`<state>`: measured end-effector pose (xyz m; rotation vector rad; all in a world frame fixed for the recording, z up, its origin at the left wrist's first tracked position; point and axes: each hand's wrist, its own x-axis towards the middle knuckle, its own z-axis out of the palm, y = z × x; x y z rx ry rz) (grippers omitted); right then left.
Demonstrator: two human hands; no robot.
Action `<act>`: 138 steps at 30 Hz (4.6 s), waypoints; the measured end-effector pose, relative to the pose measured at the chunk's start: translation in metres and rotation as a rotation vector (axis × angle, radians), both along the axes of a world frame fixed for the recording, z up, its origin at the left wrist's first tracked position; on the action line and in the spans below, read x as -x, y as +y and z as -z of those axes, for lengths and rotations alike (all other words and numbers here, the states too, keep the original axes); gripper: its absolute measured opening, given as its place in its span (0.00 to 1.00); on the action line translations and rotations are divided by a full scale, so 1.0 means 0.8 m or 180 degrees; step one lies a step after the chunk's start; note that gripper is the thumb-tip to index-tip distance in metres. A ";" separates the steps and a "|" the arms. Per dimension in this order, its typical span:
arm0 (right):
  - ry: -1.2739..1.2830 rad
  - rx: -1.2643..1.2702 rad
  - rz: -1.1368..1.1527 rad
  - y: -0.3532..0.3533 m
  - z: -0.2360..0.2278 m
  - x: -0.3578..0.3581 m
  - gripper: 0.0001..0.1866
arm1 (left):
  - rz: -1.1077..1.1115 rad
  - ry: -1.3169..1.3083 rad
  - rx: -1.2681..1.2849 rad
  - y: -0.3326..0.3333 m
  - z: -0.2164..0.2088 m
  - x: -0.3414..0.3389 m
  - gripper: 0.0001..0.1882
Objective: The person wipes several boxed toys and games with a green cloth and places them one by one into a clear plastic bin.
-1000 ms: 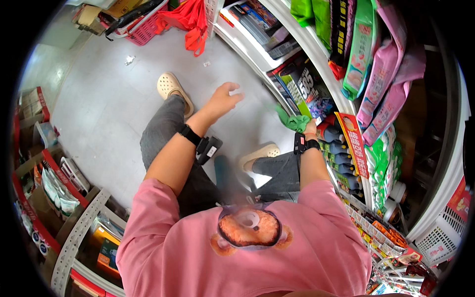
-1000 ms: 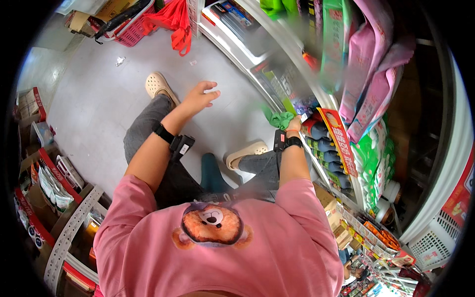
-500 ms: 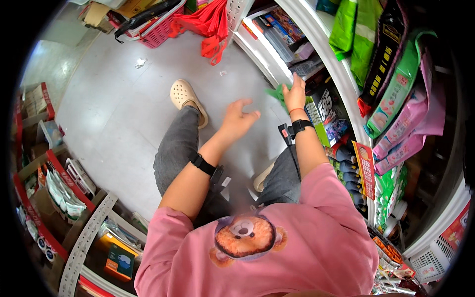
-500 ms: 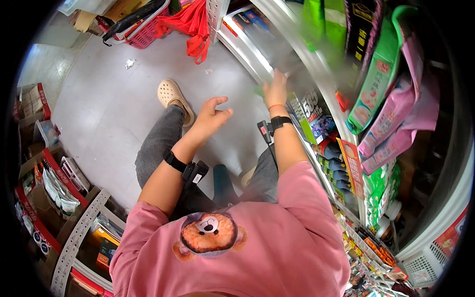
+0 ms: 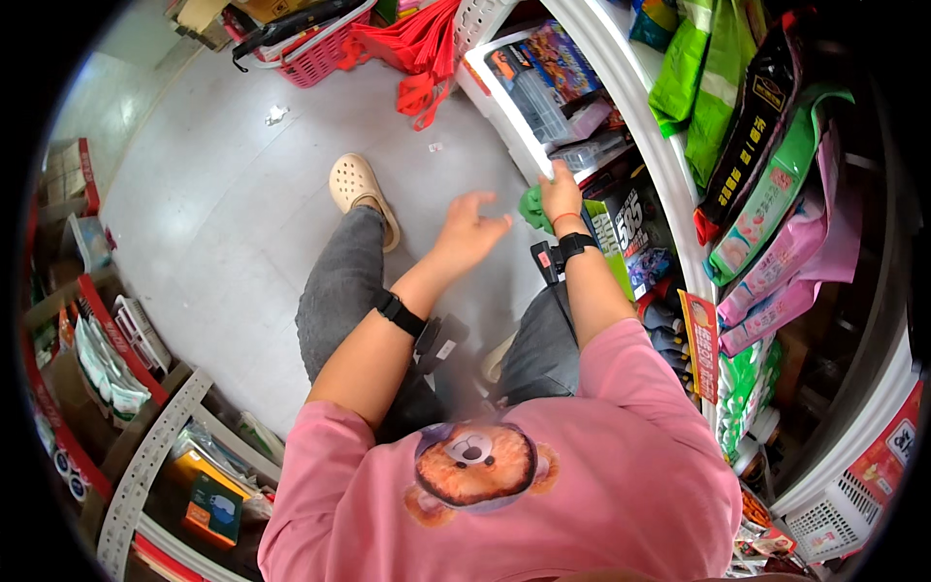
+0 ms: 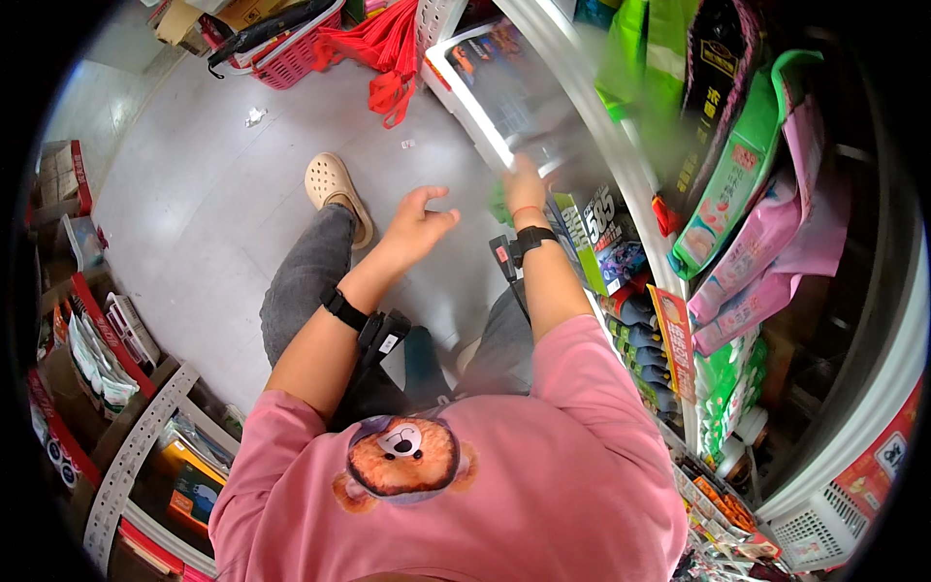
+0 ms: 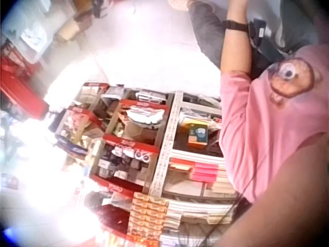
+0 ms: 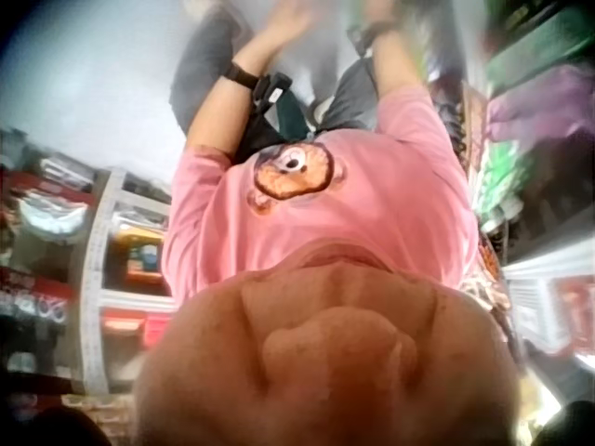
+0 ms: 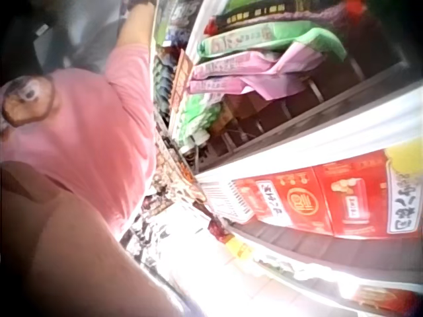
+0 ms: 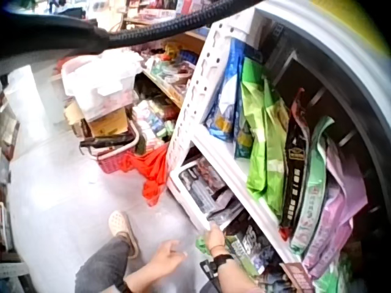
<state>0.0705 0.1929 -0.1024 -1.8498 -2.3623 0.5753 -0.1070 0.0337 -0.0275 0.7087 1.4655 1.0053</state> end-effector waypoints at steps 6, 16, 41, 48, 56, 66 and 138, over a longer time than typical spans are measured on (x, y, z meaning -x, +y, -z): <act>0.0234 0.0242 0.0257 -0.068 0.006 0.021 0.17 | -0.0131 0.0262 -0.0182 0.007 -0.001 -0.005 0.29; 0.0389 0.0338 -0.0143 -0.091 -0.015 0.013 0.22 | -0.0154 0.0492 -0.0364 0.014 0.019 -0.007 0.32; 0.4428 0.0945 0.0408 -0.257 -0.248 -0.070 0.16 | 0.1074 0.0780 -0.0628 -0.176 -0.231 -0.019 0.36; 0.4932 0.1610 0.0007 -0.273 -0.288 -0.071 0.25 | 0.1612 -0.0753 -0.0414 -0.149 -0.247 -0.087 0.27; 0.4380 0.1817 0.0621 -0.238 -0.236 -0.090 0.24 | 0.1075 -0.1454 -0.0476 -0.066 -0.161 -0.013 0.22; 0.4274 0.1895 0.2071 -0.163 -0.149 -0.128 0.14 | -0.0031 -0.1250 0.0514 0.027 0.075 0.061 0.45; 0.3127 0.3422 0.2256 -0.012 0.082 -0.061 0.20 | -0.0893 -0.0305 0.0858 -0.175 0.130 0.188 0.34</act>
